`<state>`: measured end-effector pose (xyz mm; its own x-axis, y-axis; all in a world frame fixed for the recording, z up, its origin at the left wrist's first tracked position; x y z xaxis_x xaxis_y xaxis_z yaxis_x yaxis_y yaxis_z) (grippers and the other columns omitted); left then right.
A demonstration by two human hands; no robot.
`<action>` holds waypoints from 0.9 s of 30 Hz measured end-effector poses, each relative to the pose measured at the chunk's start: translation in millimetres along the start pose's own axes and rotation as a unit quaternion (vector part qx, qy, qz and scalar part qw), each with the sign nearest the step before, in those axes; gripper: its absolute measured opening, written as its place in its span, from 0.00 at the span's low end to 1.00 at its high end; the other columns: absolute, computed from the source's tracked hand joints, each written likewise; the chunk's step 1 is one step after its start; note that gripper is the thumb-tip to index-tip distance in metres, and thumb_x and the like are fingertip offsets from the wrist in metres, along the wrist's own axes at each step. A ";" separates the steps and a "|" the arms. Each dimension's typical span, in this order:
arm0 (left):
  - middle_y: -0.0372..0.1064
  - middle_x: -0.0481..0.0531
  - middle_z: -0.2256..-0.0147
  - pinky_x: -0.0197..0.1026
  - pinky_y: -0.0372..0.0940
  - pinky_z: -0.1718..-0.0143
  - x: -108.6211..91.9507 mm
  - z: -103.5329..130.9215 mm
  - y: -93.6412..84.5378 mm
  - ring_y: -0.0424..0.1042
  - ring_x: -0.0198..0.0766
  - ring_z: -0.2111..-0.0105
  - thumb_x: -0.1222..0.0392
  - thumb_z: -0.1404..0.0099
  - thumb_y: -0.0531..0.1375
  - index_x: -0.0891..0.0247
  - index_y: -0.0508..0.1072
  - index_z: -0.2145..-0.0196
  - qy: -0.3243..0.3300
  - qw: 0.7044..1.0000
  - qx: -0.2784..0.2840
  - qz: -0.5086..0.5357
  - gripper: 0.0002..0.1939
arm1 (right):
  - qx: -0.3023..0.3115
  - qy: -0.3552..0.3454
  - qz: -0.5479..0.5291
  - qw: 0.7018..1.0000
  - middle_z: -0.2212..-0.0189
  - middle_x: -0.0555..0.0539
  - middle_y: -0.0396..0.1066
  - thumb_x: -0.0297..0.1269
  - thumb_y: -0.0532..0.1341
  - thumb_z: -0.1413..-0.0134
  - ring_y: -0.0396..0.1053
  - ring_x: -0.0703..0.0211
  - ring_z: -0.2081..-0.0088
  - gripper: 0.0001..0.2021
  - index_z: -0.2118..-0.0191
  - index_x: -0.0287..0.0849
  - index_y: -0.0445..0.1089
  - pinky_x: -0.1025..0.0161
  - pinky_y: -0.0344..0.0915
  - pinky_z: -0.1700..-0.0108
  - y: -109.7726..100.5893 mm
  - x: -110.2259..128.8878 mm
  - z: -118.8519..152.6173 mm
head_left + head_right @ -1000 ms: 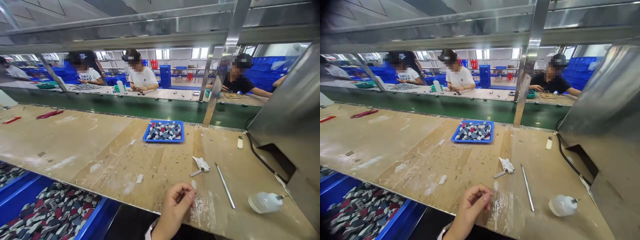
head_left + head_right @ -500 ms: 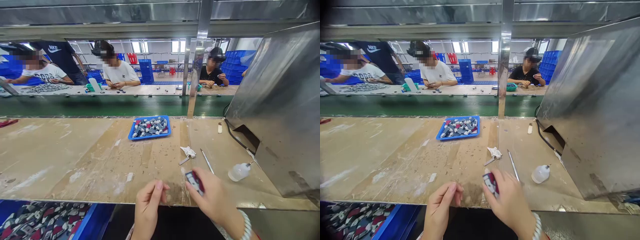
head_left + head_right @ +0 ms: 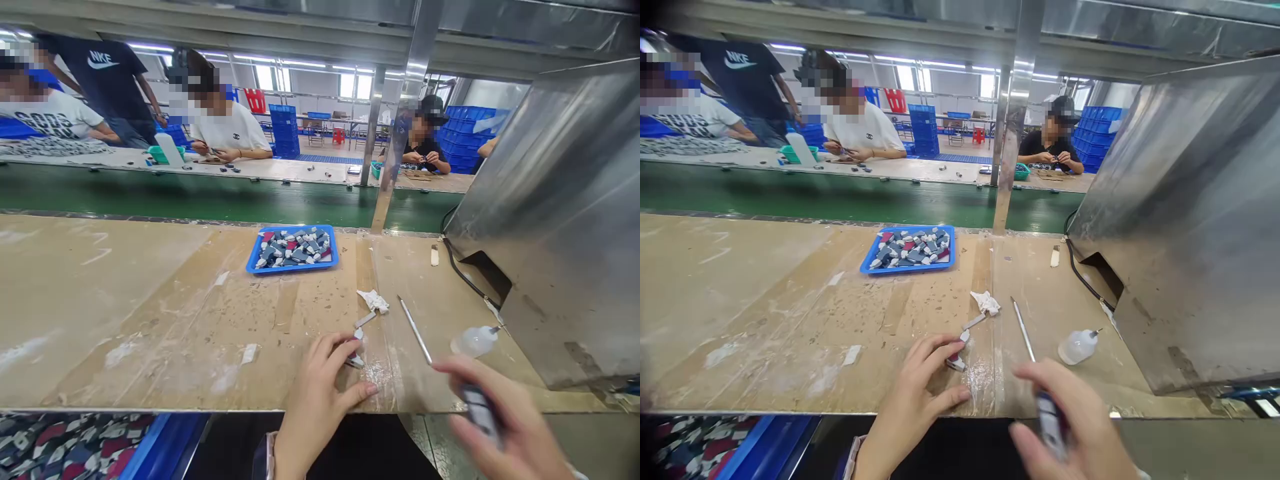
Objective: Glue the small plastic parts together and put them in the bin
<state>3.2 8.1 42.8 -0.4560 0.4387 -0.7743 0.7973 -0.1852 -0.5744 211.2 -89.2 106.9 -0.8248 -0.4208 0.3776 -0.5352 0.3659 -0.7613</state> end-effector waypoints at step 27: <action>0.78 0.56 0.57 0.44 0.67 0.47 -25.1 30.7 -12.7 0.76 0.47 0.53 0.37 0.42 0.68 0.59 0.80 0.59 -0.170 0.872 -0.032 0.458 0.24 | -0.070 0.071 0.165 0.981 0.45 0.30 0.67 0.59 0.51 0.33 0.65 0.33 0.44 0.31 0.36 0.41 0.61 0.43 0.61 0.42 -31.7 -157.0 40.5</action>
<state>-7.6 -27.6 61.4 0.3010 -0.1548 -0.9410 0.9044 -0.2664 0.3332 365.0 -68.4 50.4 -0.9694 -0.1435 0.1992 -0.2454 0.5771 -0.7789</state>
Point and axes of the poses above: each hand's wrist, its own z-axis away from the middle knuckle, its own y-axis out of the palm, x = y × z, the point moved 8 cm from there along -z, towards the middle knuckle
